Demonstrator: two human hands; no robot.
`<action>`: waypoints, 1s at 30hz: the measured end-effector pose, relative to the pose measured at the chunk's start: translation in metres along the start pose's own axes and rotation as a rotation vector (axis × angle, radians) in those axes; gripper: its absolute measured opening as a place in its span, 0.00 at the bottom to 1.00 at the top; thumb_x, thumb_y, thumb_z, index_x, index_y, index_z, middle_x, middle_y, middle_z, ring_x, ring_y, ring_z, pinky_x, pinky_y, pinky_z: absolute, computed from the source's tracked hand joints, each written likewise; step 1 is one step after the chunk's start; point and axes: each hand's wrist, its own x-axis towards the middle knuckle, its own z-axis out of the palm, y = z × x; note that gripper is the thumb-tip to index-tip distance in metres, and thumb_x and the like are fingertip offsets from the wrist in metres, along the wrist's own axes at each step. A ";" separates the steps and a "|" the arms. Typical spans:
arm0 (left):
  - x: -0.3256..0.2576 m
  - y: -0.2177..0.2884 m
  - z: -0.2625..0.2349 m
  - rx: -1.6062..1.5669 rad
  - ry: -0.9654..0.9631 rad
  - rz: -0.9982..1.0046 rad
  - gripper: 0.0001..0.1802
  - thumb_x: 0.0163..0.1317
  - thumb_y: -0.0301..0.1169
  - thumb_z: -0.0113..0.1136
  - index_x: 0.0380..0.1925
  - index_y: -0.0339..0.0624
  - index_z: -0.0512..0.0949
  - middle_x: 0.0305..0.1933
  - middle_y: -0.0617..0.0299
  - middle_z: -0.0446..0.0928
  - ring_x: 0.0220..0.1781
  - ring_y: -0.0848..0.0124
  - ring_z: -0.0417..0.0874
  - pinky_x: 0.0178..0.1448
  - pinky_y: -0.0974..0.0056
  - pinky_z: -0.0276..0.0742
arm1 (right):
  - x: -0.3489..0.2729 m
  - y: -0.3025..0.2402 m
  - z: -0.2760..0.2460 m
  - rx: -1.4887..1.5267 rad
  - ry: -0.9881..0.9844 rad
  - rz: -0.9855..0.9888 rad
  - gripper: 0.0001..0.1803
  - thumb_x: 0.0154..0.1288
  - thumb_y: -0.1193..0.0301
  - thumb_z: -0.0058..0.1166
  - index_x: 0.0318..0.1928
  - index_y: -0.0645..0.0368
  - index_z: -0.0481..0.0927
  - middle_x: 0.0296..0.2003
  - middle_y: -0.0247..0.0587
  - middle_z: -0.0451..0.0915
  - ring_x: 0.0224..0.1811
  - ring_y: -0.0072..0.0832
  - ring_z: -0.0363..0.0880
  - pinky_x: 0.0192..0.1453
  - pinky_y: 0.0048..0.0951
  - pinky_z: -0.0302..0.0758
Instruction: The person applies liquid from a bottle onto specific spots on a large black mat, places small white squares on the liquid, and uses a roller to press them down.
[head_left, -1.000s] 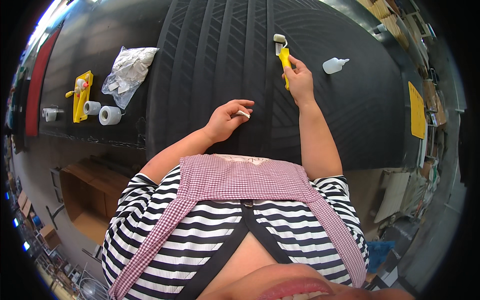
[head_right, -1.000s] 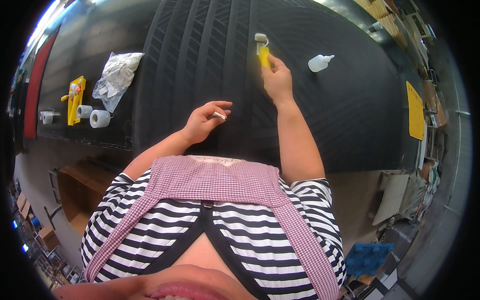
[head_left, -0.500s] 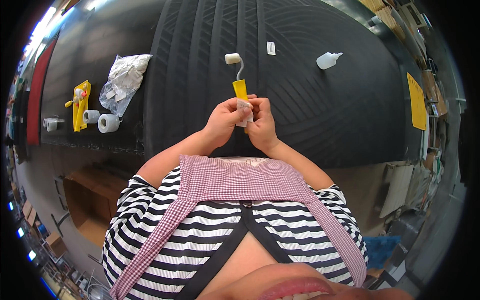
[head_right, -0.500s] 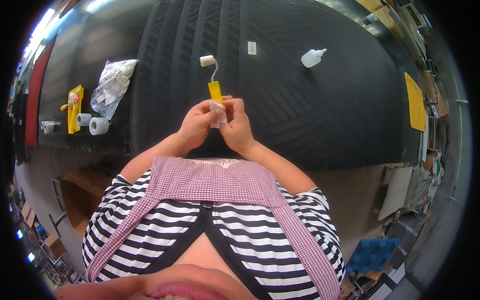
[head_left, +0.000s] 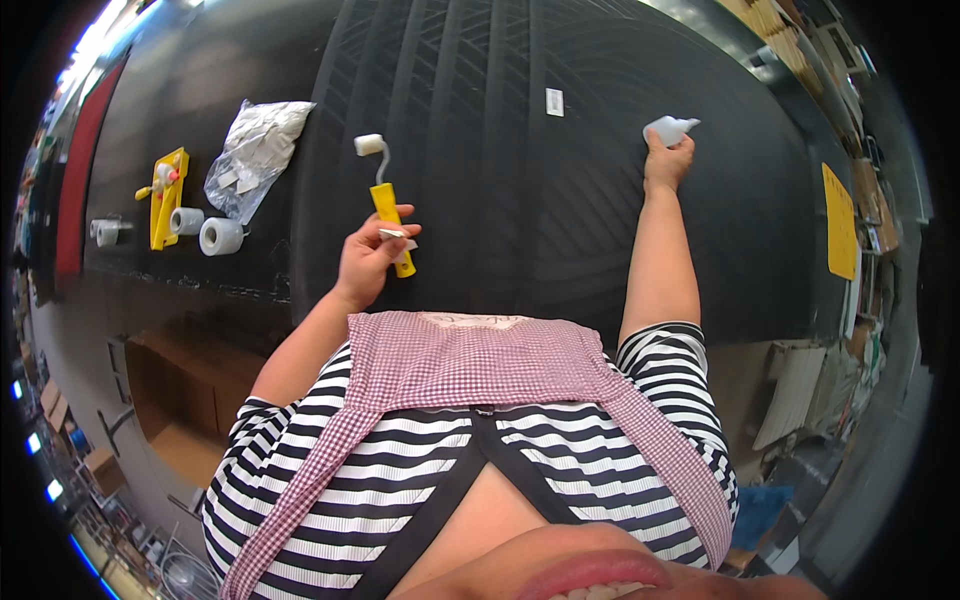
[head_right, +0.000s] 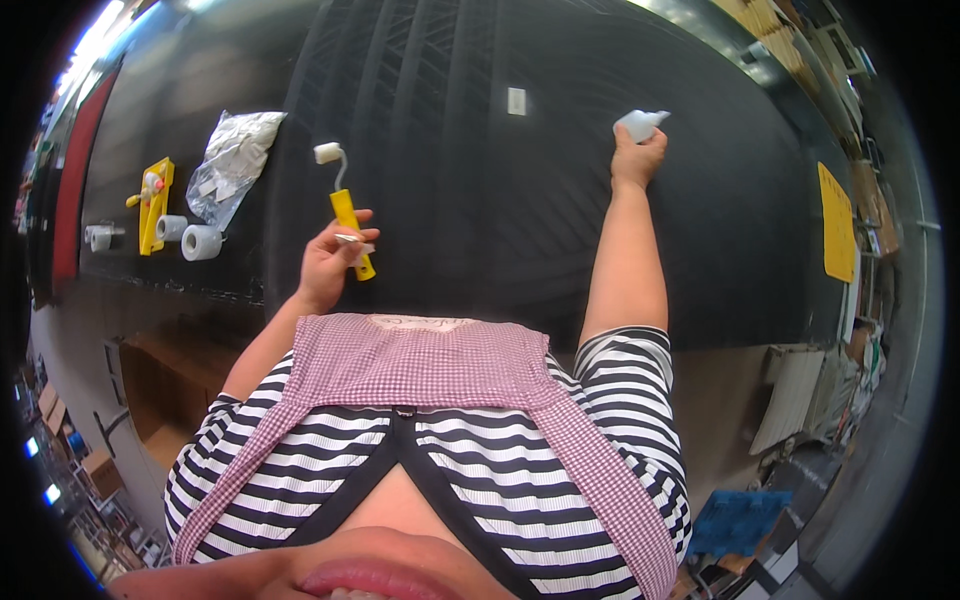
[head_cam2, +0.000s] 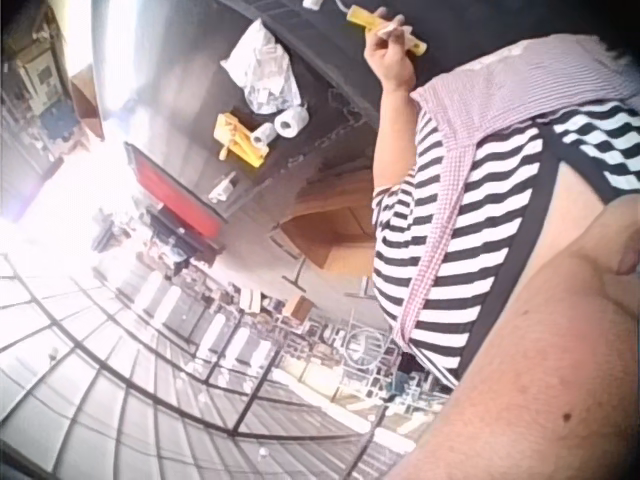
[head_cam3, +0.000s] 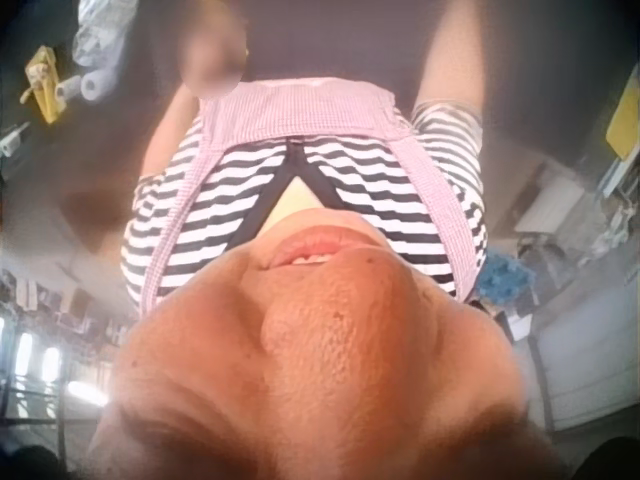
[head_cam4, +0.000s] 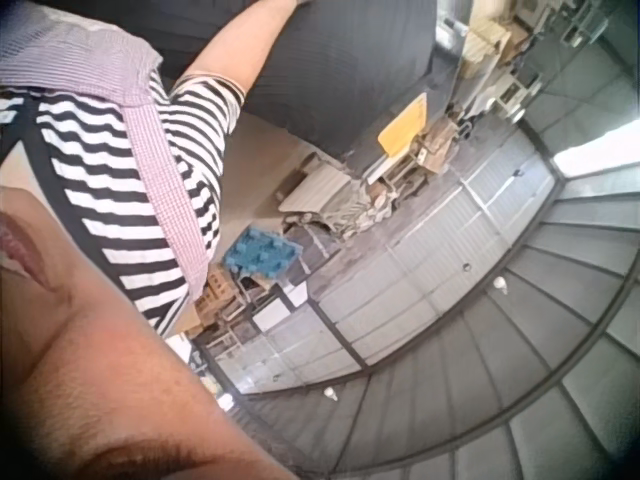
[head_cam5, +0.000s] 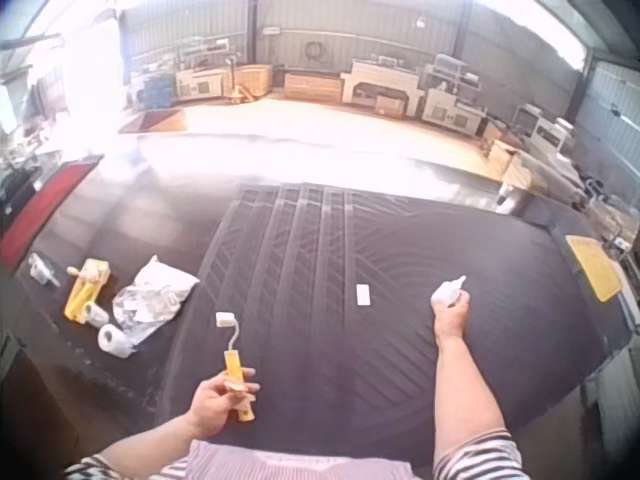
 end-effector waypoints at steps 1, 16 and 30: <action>0.000 -0.005 0.000 0.011 0.008 0.014 0.04 0.71 0.24 0.60 0.41 0.41 0.84 0.66 0.55 0.73 0.60 0.64 0.83 0.63 0.62 0.78 | 0.001 -0.004 0.002 0.042 -0.008 -0.011 0.28 0.56 0.73 0.73 0.54 0.66 0.73 0.46 0.46 0.82 0.48 0.33 0.83 0.55 0.34 0.79; 0.000 -0.014 0.003 0.058 0.060 0.085 0.04 0.72 0.26 0.60 0.42 0.40 0.83 0.67 0.55 0.71 0.53 0.70 0.83 0.59 0.66 0.79 | -0.056 -0.098 0.085 0.613 -0.635 0.459 0.09 0.60 0.71 0.69 0.36 0.56 0.81 0.27 0.27 0.76 0.21 0.14 0.67 0.24 0.20 0.61; -0.001 -0.015 0.000 0.069 0.041 0.104 0.04 0.71 0.24 0.60 0.42 0.44 0.83 0.68 0.53 0.69 0.58 0.66 0.82 0.58 0.65 0.79 | -0.067 -0.119 0.124 -0.155 -0.475 -0.714 0.21 0.52 0.55 0.71 0.33 0.61 0.82 0.31 0.46 0.85 0.33 0.40 0.85 0.41 0.35 0.80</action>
